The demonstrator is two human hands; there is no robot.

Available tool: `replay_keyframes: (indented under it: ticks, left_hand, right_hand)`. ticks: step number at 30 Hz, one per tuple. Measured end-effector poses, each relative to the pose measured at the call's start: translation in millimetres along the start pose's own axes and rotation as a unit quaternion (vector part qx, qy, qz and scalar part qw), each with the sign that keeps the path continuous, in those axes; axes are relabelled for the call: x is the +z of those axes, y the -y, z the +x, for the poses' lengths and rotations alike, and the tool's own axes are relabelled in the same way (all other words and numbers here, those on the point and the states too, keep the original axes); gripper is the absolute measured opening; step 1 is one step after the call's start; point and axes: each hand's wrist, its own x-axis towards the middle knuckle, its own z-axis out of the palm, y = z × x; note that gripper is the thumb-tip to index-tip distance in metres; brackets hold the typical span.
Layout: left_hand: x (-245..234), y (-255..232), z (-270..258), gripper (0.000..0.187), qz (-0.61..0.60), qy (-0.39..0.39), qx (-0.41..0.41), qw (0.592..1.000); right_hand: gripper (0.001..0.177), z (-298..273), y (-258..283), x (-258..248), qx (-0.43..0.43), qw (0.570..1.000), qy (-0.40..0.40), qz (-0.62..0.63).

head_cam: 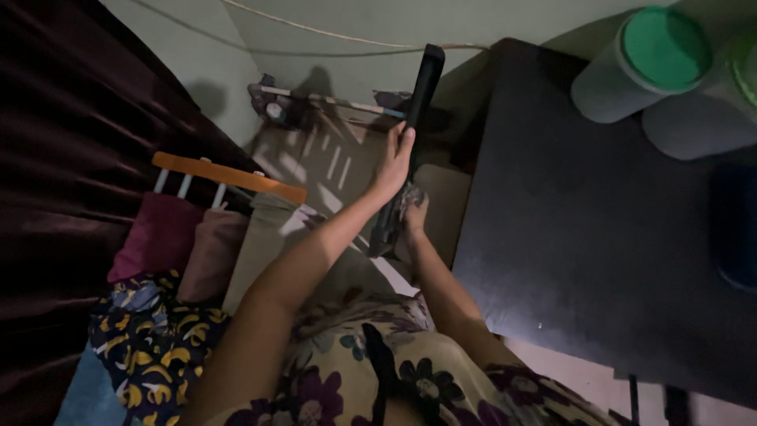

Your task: The person wipes the surface of a dark dining table and the backrests of adjacent chairs using a cloth. The person moves around the table to clean different sections and chair parts.

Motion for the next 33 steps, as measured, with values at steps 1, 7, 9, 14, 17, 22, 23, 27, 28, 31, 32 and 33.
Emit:
replay_keyframes:
  ticks: [1, 7, 9, 14, 17, 22, 23, 27, 28, 31, 32, 33]
  left_hand:
    - [-1, 1, 0, 0.065, -0.006, -0.005, 0.012, 1.000]
    - [10, 10, 5, 0.060, -0.094, -0.090, 0.026, 0.991]
    - [6, 9, 8, 0.059, -0.150, -0.102, 0.039, 0.983]
    - [-15, -4, 8, 0.051, -0.150, -0.152, 0.054, 0.975]
    - [-17, -16, 4, 0.054, -0.157, -0.158, 0.056, 0.973]
    - [-28, -24, 2, 0.060, 0.004, -0.073, 0.183, 0.980]
    - [-31, -21, 3, 0.061, 0.030, -0.047, 0.201, 0.978]
    - [-1, 6, -11, 0.079, -0.001, 0.047, 0.143, 0.989]
    - [7, 13, -11, 0.087, 0.051, 0.027, 0.177, 0.983]
    - [30, 23, 27, 0.090, 0.116, -0.003, 0.210, 0.971]
    - [36, 22, 41, 0.088, 0.123, -0.006, 0.206, 0.971]
    - [41, 18, 59, 0.088, 0.116, -0.002, 0.181, 0.977]
  right_hand:
    - [0.060, -9, 2, 1, -0.031, 0.999, -0.003, -0.014]
    - [0.047, -109, 79, 2, -0.291, 0.957, 0.001, -0.003]
    - [0.051, -116, 118, 12, -0.403, 0.913, 0.037, -0.045]
    - [0.070, -46, 216, 48, -0.420, 0.852, 0.240, -0.201]
    - [0.064, -3, 253, 88, -0.447, 0.780, 0.107, -0.425]
    - [0.063, -18, 245, 84, -0.435, 0.834, 0.216, -0.263]
    - [0.063, -28, 237, 77, -0.429, 0.844, 0.275, -0.165]
    - [0.067, -50, 218, 36, -0.225, 0.942, 0.198, 0.152]
    - [0.065, -47, 219, 29, -0.226, 0.942, 0.174, 0.178]
    - [0.056, -37, 225, 20, -0.253, 0.956, 0.069, 0.130]
    - [0.053, -35, 227, 20, -0.291, 0.952, 0.045, 0.085]
    - [0.049, -34, 230, 19, -0.328, 0.944, 0.020, 0.039]
